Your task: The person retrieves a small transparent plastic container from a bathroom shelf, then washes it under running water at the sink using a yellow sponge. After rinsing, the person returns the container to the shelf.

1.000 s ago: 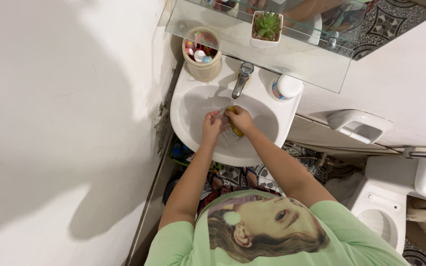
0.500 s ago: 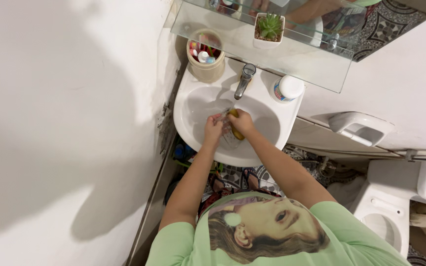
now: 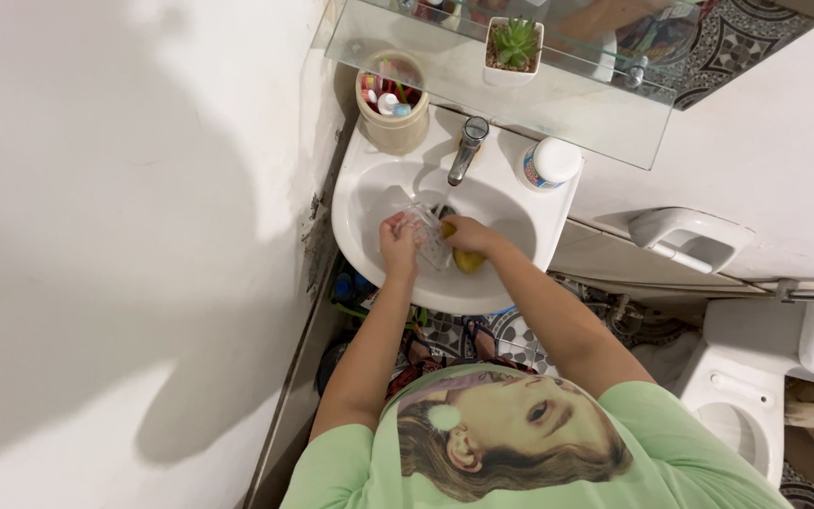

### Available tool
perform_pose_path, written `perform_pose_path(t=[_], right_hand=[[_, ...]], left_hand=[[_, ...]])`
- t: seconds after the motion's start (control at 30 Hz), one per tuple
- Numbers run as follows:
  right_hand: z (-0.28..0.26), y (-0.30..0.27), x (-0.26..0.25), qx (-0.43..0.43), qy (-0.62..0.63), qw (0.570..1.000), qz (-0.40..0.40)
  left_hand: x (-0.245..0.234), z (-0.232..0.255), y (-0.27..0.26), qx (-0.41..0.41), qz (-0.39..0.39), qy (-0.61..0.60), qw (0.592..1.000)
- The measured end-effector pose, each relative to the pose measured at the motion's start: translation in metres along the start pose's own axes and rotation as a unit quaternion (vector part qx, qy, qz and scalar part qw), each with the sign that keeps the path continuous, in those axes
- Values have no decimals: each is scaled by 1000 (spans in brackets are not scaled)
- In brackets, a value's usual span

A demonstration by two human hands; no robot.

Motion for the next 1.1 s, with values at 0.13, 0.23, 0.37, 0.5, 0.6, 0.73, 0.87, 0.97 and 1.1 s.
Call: perform_pose_path(t=[0.13, 0.23, 0.37, 0.5, 0.6, 0.73, 0.87, 0.97, 1.1], right_hand=[[-1, -2, -11, -52, -38, 998, -1], [-12, 1, -13, -94, -22, 995, -17], [-29, 11, -15, -89, 58, 992, 62], [-27, 8, -5, -3, 232, 973, -6], [-31, -14, -8, 7, 405, 898, -169], [-51, -49, -24, -73, 484, 843, -224], [-64, -51, -27, -68, 487, 851, -182], [-47, -29, -29, -17, 489, 866, -101], [-20, 2, -23, 20, 574, 818, -7]], left_hand=[[-4, -5, 4, -98, 35, 19, 994], [-2, -3, 11, -116, -44, 57, 991], [3, -2, 10, -75, -71, 98, 990], [-1, 6, 8, -35, -88, 42, 995], [-6, 22, 11, -83, -43, 11, 996], [-1, 25, 18, -176, -52, -24, 983], [5, 14, 17, -224, -112, 92, 964], [8, 3, 22, -234, -106, 121, 959], [12, -19, 28, -232, -103, 47, 966]])
Point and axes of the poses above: each hand's wrist, its own y-axis towards the middle knuckle, its own x-axis out of the palm, z = x × y, the point moved 5 cm from there along y, towards the middle knuckle, and after that the axes turned 4 degrees about y, right-handed, at the moved point
